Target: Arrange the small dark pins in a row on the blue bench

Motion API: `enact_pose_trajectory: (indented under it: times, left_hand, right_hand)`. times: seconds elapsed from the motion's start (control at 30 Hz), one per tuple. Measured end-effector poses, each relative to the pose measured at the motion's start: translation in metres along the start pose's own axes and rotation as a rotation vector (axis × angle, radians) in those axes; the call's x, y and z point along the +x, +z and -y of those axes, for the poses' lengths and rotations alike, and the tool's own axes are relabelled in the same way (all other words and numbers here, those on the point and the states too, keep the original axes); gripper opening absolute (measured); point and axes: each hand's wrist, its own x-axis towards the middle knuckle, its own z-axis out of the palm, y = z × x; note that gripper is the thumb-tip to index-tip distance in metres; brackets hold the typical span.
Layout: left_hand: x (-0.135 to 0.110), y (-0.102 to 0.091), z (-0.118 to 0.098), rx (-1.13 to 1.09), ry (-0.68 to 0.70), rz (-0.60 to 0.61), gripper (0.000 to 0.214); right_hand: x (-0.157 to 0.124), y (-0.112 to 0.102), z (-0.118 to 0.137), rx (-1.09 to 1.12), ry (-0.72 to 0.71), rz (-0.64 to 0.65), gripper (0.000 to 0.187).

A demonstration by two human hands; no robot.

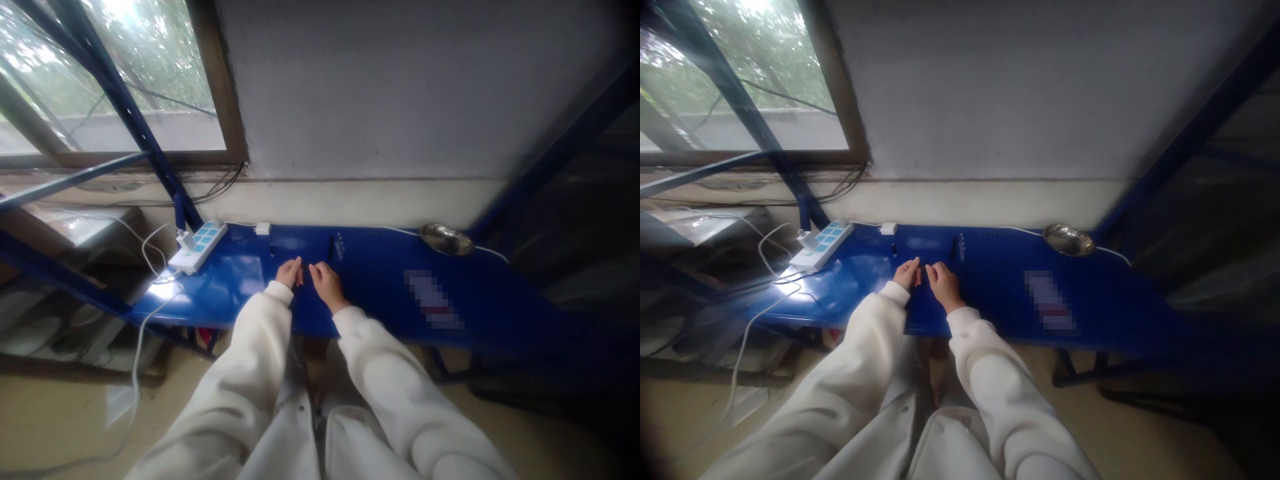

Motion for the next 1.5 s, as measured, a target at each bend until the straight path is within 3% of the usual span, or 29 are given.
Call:
enact_pose_trajectory:
  times: [0.3, 0.5, 0.77, 1.03, 1.5]
  left_hand:
    - [0.002, 0.000, 0.004, -0.025, 0.039, 0.051, 0.043]
    - [0.004, 0.000, 0.005, 0.007, 0.008, 0.006, 0.045]
    - [-0.001, 0.002, -0.001, -0.082, 0.025, 0.047, 0.040]
    - [-0.005, 0.003, -0.007, -0.063, 0.003, 0.082, 0.034]
    - [0.000, 0.003, 0.001, 0.019, 0.009, 0.080, 0.036]
  right_hand:
    - [0.000, 0.007, -0.009, 0.197, 0.138, -0.003, 0.026]
    - [0.000, 0.007, -0.009, 0.201, 0.127, 0.000, 0.027]
    - [0.001, 0.002, -0.006, 0.180, 0.184, 0.004, 0.029]
    - [0.001, 0.002, -0.007, 0.173, 0.155, -0.049, 0.030]
    - [0.001, 0.003, -0.006, 0.178, 0.128, -0.043, 0.029]
